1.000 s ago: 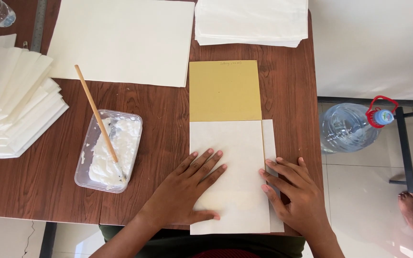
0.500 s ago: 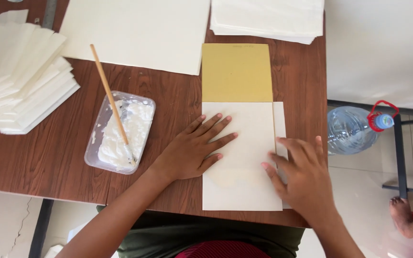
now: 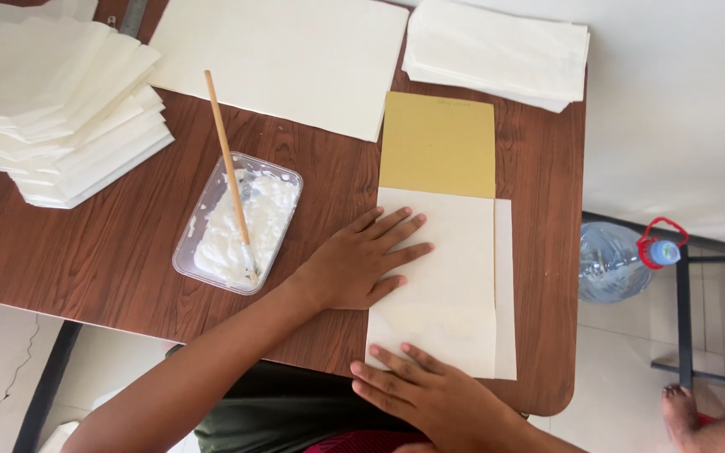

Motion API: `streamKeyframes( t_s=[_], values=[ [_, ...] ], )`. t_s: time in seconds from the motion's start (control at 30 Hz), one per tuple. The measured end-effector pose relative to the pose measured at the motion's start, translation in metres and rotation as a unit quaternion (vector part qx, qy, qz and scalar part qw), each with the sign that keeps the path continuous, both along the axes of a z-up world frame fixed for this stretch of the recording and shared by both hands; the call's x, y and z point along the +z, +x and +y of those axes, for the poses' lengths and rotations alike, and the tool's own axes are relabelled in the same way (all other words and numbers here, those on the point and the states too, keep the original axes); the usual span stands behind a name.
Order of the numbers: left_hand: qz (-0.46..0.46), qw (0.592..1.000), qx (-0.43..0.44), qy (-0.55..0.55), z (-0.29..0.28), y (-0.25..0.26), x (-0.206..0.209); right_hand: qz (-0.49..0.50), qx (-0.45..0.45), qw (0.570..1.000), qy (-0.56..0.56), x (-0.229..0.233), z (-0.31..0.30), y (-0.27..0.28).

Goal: Manually assembling a paper bag by folding paper around a template and applying glue with a brush.

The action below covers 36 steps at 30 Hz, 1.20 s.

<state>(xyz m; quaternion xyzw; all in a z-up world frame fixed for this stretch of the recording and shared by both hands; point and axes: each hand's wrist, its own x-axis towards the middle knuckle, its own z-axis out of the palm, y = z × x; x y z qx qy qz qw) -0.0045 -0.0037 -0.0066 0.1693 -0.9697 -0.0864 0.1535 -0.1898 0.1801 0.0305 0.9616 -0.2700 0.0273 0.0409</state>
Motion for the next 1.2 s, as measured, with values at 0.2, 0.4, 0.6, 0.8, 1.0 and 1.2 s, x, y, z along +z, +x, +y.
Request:
streamKeyframes(
  t_s=[0.2, 0.4, 0.6, 0.8, 1.0, 1.2],
  values=[
    [0.036, 0.998, 0.028, -0.038, 0.002, -0.013, -0.012, 0.005, 0.090, 0.995, -0.044, 0.023, -0.021, -0.003],
    [-0.124, 0.988, 0.078, -0.056, 0.012, -0.035, -0.040, -0.228, -0.013, 0.971, 0.075, 0.063, -0.131, 0.028],
    [0.003, 0.993, 0.106, -0.053, 0.028, -0.021, -0.016, -0.213, -0.268, 0.914, 0.218, 0.060, -0.276, 0.132],
    [0.078, 0.990, 0.113, 0.013, 0.032, -0.019, -0.023, -0.177, -0.381, 0.845, 0.329, -0.001, -0.354, 0.193],
    [0.090, 0.991, 0.095, 0.038, 0.029, -0.021, -0.029, -0.289, -0.355, 0.822, 0.339, 0.047, -0.326, 0.204],
    [0.002, 0.996, 0.094, -0.002, 0.030, -0.014, -0.007, -0.307, -0.219, 0.914, 0.150, 0.130, -0.245, 0.185]
  ],
)
